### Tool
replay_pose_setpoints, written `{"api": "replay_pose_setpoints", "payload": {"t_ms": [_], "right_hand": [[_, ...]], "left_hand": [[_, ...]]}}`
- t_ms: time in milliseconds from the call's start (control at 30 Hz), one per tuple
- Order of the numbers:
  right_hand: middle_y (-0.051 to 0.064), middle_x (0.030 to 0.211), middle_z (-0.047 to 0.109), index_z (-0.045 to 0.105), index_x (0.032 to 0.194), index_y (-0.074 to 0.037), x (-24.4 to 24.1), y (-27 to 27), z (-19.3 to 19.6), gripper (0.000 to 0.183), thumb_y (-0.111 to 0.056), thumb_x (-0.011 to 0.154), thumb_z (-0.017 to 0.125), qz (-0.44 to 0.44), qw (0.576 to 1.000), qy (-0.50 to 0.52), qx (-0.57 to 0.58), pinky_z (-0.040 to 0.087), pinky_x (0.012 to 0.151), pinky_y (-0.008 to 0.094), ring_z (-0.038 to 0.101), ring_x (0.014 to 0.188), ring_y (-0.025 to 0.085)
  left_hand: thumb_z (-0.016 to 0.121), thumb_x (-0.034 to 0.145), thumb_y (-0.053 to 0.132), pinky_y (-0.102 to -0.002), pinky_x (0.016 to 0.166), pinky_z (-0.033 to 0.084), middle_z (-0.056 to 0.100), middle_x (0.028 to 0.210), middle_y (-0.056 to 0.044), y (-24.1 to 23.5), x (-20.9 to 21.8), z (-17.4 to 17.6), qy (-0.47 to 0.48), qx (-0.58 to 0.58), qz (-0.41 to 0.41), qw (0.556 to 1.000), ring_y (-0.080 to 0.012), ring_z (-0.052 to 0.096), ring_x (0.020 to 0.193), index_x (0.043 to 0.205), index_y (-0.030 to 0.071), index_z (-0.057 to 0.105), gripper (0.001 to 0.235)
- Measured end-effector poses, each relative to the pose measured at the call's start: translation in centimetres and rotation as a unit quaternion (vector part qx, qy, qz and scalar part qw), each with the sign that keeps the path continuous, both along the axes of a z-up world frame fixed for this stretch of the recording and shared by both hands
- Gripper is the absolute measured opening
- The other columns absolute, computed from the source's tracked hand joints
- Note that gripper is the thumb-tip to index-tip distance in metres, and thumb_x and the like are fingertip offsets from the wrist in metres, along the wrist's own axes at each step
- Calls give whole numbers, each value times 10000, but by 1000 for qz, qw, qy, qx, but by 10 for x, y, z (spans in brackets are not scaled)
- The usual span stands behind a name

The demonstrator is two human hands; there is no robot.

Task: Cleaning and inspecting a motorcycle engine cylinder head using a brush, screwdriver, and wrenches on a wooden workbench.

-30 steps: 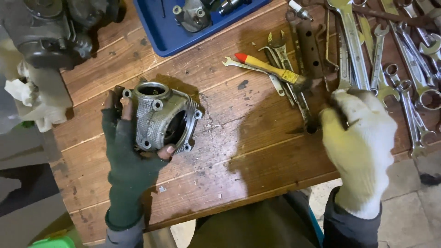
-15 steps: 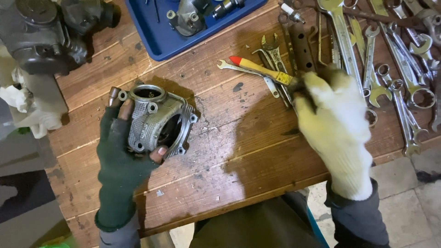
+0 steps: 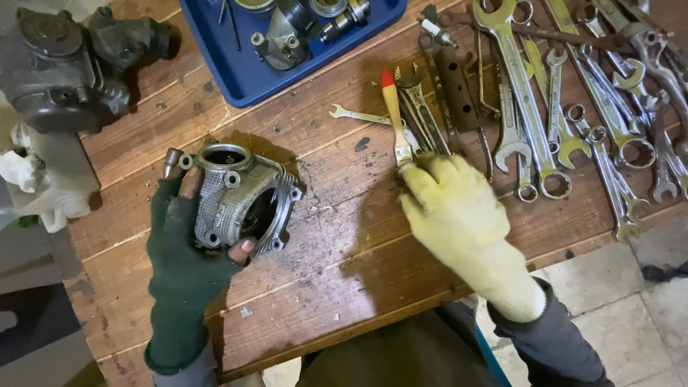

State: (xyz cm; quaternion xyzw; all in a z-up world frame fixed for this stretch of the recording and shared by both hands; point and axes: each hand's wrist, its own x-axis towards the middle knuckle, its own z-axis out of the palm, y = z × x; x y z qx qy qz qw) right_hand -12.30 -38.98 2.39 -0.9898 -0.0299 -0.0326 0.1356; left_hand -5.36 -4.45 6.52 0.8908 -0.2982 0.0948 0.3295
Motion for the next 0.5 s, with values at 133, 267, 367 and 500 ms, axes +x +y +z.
{"api": "replay_pose_setpoints", "payload": {"t_ms": [133,267,367,500], "right_hand": [[41,1144,697,647,1378,-198,1,-12,31,426,-356,991,567,-94,981,165,45,562,863,408,608,1020,204],[165,1110,658,687,1344,-85,-8,-23,27,477,-276,908,719,-180,977,85,72,553,789,533,580,1046,346],[177,1148,642,687,1318,-100,-11,-29,11,519,-309,849,760,-181,981,55,41,542,783,581,560,1126,386],[194,1289,569,601,1412,-246,-1,-27,28,558,-343,878,733,-234,956,163,62,546,819,616,585,1089,437]], "left_hand": [[731,925,413,-635,1322,381,279,1692,-291,0,0,1,3,-21,-17,1000,-486,286,1623,1606,63,364,849],[705,930,440,-649,1313,385,317,1654,-308,-1,0,-1,-16,-13,-13,1000,-503,312,1601,1587,32,377,840],[729,912,436,-662,1323,357,312,1669,-302,1,1,-2,-16,-5,-14,1000,-499,303,1607,1599,36,365,874],[725,889,458,-657,1318,339,287,1676,-304,6,0,-7,-10,3,-2,1000,-509,314,1591,1590,-2,370,910]]}}
